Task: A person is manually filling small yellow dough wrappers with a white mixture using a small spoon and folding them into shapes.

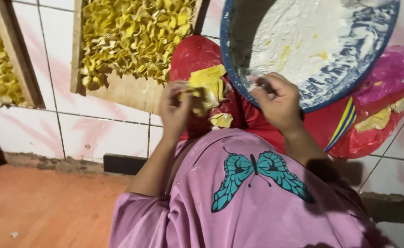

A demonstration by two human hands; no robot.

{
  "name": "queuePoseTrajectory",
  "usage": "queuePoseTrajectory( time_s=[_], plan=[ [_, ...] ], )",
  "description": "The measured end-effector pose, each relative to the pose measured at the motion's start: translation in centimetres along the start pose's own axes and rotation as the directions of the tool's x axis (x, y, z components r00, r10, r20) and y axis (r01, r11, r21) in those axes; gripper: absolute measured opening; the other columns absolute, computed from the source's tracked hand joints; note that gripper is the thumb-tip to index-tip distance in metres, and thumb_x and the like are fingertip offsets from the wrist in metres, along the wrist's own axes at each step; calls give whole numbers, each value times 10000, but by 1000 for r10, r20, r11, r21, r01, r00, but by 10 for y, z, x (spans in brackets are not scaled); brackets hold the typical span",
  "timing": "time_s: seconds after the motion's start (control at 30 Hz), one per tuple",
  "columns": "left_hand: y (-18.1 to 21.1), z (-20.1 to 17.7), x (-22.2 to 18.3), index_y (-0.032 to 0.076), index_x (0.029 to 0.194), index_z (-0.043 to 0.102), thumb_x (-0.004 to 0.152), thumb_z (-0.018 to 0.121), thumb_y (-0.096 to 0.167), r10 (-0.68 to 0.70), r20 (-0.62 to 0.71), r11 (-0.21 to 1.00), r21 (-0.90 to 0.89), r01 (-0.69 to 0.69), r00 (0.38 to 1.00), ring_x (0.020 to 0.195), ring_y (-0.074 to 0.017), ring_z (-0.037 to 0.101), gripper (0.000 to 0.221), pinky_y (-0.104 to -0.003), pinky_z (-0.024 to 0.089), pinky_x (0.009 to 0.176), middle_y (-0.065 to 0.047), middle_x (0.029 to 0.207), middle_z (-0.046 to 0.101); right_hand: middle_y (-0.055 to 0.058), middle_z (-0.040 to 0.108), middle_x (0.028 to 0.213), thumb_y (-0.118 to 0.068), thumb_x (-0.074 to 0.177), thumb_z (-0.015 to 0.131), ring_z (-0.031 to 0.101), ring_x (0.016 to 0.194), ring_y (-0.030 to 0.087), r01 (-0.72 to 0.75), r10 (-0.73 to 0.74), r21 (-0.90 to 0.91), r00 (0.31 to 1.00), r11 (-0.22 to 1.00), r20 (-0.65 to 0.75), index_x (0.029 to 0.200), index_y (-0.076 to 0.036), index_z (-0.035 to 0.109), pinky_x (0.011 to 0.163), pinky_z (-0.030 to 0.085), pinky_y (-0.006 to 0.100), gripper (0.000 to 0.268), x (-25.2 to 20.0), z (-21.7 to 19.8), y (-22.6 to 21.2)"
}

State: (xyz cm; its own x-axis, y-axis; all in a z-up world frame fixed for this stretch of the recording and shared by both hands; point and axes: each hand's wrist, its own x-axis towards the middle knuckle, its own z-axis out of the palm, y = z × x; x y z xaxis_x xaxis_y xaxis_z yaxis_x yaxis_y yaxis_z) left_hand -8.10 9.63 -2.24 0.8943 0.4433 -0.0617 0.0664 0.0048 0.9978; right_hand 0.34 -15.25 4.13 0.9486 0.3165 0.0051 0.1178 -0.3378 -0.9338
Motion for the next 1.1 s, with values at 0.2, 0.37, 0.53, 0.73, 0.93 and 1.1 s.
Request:
queuePoseTrajectory(
  time_s=[0.2,0.37,0.53,0.73,0.93,1.1],
  plan=[
    [-105,-85,-7,80,959,665,876,756,35,-156,-389,918,282,279,908,823,-179,668,131,-311,522,732,-93,931,722,157,717,911,49,1003,731,589,883,141,-58,59,21,997,998,-48,1056,59,749,758,522,343,57,-8,-1,23],
    [-169,-91,-10,73,928,689,826,793,93,-188,-452,832,399,386,872,755,-236,710,147,-356,568,661,-116,820,725,167,713,890,44,1002,749,626,873,163,-79,80,16,996,997,-41,1041,62,754,771,527,349,44,-8,4,18],
    [-165,-75,2,56,900,697,772,810,62,-151,-431,814,457,359,890,754,-282,716,170,-368,598,663,-120,825,655,161,718,894,32,1005,755,624,884,150,-109,109,9,993,994,-54,1056,56,761,785,530,339,57,-13,1,25],
    [-118,-66,6,41,979,747,892,726,58,-201,-263,804,506,312,944,802,-340,752,92,-395,618,664,-163,882,722,206,739,983,47,1002,733,655,943,183,-161,159,-29,986,987,-52,1142,80,738,825,547,382,144,-18,-22,44],
    [-25,-29,-1,96,1009,747,947,747,122,424,310,680,511,-525,851,820,-287,639,68,-384,549,721,-74,921,669,247,699,958,7,1000,629,688,901,463,-26,123,-585,984,811,127,1143,51,765,797,551,513,201,-30,-62,104],
    [-30,-12,-13,104,1074,739,993,684,175,520,654,282,475,-833,549,842,-263,684,121,-337,559,727,-115,1016,680,113,682,887,-107,982,681,727,816,351,-79,391,-872,910,484,134,1080,-108,810,706,595,476,162,-23,-64,128]
  ],
)
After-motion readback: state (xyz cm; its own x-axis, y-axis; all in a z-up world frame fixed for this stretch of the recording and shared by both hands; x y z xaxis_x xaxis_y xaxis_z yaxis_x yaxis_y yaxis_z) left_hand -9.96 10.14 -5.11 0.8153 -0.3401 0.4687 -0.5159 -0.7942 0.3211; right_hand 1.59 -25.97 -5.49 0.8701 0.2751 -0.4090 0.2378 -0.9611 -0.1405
